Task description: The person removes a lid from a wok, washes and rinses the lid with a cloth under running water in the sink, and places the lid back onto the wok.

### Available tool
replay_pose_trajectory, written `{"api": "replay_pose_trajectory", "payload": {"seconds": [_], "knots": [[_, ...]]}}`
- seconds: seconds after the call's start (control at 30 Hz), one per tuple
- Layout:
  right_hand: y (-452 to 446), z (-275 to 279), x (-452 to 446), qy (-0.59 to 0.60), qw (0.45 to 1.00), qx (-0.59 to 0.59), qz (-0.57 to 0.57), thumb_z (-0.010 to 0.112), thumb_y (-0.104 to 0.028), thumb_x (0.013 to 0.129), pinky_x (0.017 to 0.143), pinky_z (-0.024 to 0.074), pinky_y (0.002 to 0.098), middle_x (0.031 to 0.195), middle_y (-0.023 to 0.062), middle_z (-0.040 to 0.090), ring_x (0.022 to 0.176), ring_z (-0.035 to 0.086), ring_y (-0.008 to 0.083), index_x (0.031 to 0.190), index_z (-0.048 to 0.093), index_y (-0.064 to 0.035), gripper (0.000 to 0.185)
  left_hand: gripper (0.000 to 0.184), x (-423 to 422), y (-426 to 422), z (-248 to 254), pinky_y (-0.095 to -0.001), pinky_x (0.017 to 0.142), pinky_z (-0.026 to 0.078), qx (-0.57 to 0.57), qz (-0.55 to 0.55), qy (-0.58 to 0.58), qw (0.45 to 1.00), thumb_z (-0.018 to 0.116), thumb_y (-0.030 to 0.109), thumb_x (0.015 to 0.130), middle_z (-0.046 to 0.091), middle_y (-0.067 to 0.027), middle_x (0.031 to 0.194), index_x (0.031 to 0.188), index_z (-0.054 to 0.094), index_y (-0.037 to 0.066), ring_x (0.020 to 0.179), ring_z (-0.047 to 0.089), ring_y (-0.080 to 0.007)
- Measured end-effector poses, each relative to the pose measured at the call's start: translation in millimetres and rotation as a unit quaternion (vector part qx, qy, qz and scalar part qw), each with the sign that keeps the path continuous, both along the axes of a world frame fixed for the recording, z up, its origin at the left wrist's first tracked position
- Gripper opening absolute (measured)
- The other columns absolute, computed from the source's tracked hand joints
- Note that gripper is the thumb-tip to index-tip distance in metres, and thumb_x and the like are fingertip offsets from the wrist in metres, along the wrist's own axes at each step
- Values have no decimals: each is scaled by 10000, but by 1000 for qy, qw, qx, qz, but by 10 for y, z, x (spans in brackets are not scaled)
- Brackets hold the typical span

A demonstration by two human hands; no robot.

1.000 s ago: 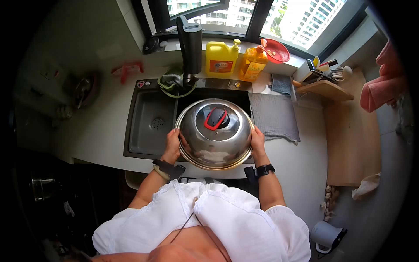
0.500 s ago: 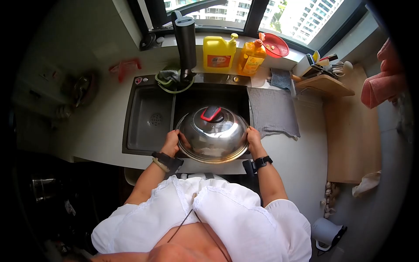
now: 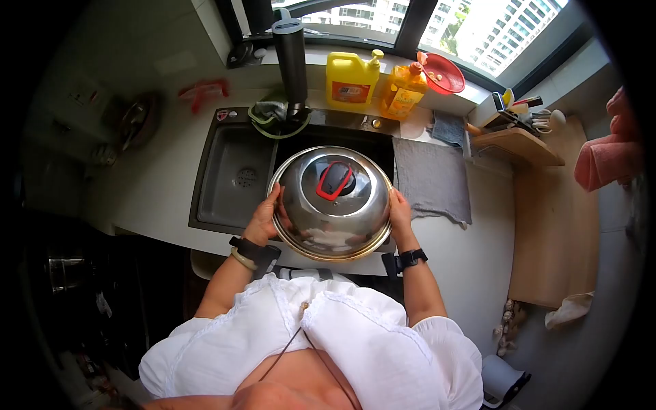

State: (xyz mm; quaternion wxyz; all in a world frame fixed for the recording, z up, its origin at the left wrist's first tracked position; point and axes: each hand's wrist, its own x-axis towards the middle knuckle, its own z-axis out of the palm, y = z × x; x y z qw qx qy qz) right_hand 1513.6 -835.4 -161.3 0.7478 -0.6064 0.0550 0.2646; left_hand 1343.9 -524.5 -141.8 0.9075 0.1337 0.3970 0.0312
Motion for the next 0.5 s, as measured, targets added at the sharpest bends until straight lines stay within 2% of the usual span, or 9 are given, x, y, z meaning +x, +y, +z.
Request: {"api": "replay_pose_trajectory", "payload": {"seconds": [0.1,0.17,0.2,0.23,0.27,0.3,0.37,0.4,0.5], "knots": [[29,-68,-14,-7,999,6,53,456,-267,1031,832,501,253,1099,37,659,938,608,95,1295,553,-19,375,332,-72,147,-74,-231,766,536,3,-9,-12,1000,742,437,824,681,87,865,964,663,147,787,621,-62],[-8,95,5,-53,970,-191,141,535,-293,994,803,478,212,1015,16,669,895,599,68,1285,564,-18,401,383,-157,242,-143,-259,793,533,53,-16,-43,998,684,469,865,677,61,931,1025,648,123,840,622,-88],[-106,-142,141,-113,947,-255,159,644,-351,915,879,478,325,1187,90,630,1069,579,168,1345,523,-52,537,417,-184,220,-59,-276,804,534,90,-11,-43,995,649,479,891,674,34,978,1072,639,104,874,624,-107],[-204,-87,232,-241,879,-395,115,667,-372,887,920,450,400,1278,117,555,1161,506,230,1378,485,-74,602,452,-202,162,149,-299,818,534,137,3,-37,990,611,485,918,667,2,1033,1124,624,83,913,624,-129],[-302,-15,332,-360,773,-518,69,690,-394,859,960,421,475,1369,144,480,1254,433,292,1411,448,-96,672,499,-240,211,52,-313,843,528,171,8,-30,985,557,485,950,644,-49,1104,1197,587,52,964,619,-162],[-380,50,442,-464,634,-618,20,714,-415,830,1000,392,550,1460,171,405,1347,360,353,1443,410,-118,746,515,-258,264,-42,-365,894,506,174,-1,-37,984,528,502,956,621,-59,1167,1237,562,73,1035,595,-196],[-496,84,724,-353,680,-642,30,708,-473,806,1016,281,671,1548,165,207,1410,140,428,1486,324,-163,840,551,-297,349,-189,-470,996,461,180,-19,-50,982,468,536,967,575,-80,1295,1319,513,115,1178,547,-262],[-557,80,818,-296,700,-649,35,706,-502,794,1024,225,731,1591,162,108,1441,30,466,1508,282,-186,888,531,-287,326,-135,-457,997,465,171,-15,-56,984,461,519,977,583,-75,1285,1316,516,113,1164,560,-256],[-635,-24,951,-249,703,-664,51,673,-556,800,1025,161,767,1599,157,56,1448,-39,465,1525,227,-202,921,464,-307,208,50,-300,881,508,177,30,-51,982,534,476,966,640,-33,1103,1188,590,72,998,603,-147]]}}
